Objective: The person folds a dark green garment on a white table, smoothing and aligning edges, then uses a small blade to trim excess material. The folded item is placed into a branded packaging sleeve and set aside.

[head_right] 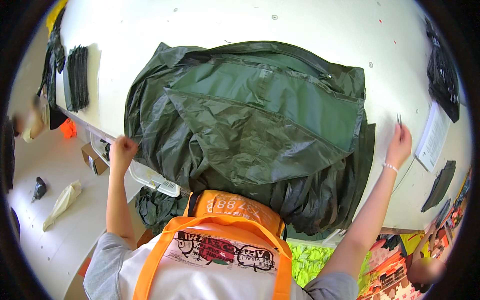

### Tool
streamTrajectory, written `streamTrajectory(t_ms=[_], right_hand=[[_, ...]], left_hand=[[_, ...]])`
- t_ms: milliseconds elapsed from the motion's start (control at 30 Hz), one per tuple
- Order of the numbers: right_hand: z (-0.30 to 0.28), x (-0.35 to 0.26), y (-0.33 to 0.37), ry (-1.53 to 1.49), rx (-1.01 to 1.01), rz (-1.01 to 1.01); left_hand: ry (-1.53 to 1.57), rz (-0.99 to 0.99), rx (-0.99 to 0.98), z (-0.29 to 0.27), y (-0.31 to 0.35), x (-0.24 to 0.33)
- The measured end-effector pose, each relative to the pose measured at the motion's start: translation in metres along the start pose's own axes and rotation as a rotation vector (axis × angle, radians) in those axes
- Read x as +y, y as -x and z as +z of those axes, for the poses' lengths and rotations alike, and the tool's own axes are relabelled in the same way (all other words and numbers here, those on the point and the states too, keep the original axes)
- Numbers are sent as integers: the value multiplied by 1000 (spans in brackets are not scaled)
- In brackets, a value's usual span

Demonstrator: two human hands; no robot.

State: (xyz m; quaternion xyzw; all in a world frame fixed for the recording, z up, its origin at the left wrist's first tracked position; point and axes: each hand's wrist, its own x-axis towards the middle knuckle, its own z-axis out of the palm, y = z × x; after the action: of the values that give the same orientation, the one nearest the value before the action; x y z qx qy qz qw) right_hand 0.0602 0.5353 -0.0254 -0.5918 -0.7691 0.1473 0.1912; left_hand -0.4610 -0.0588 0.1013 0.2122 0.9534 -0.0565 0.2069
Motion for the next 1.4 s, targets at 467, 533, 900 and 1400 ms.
streamTrajectory(t_ms=[467,533,900,1400], right_hand=[[89,-198,-19,-212,-418,-46],[87,-200,-24,-175,-424,-148],[55,-235,5,151,280,-552],[12,-244,171,-208,-1,-319]], left_hand=[[312,694,542,1,-150,171],[452,592,404,5,-170,184],[223,499,805,-15,-196,233],[900,46,80,37,-96,134]])
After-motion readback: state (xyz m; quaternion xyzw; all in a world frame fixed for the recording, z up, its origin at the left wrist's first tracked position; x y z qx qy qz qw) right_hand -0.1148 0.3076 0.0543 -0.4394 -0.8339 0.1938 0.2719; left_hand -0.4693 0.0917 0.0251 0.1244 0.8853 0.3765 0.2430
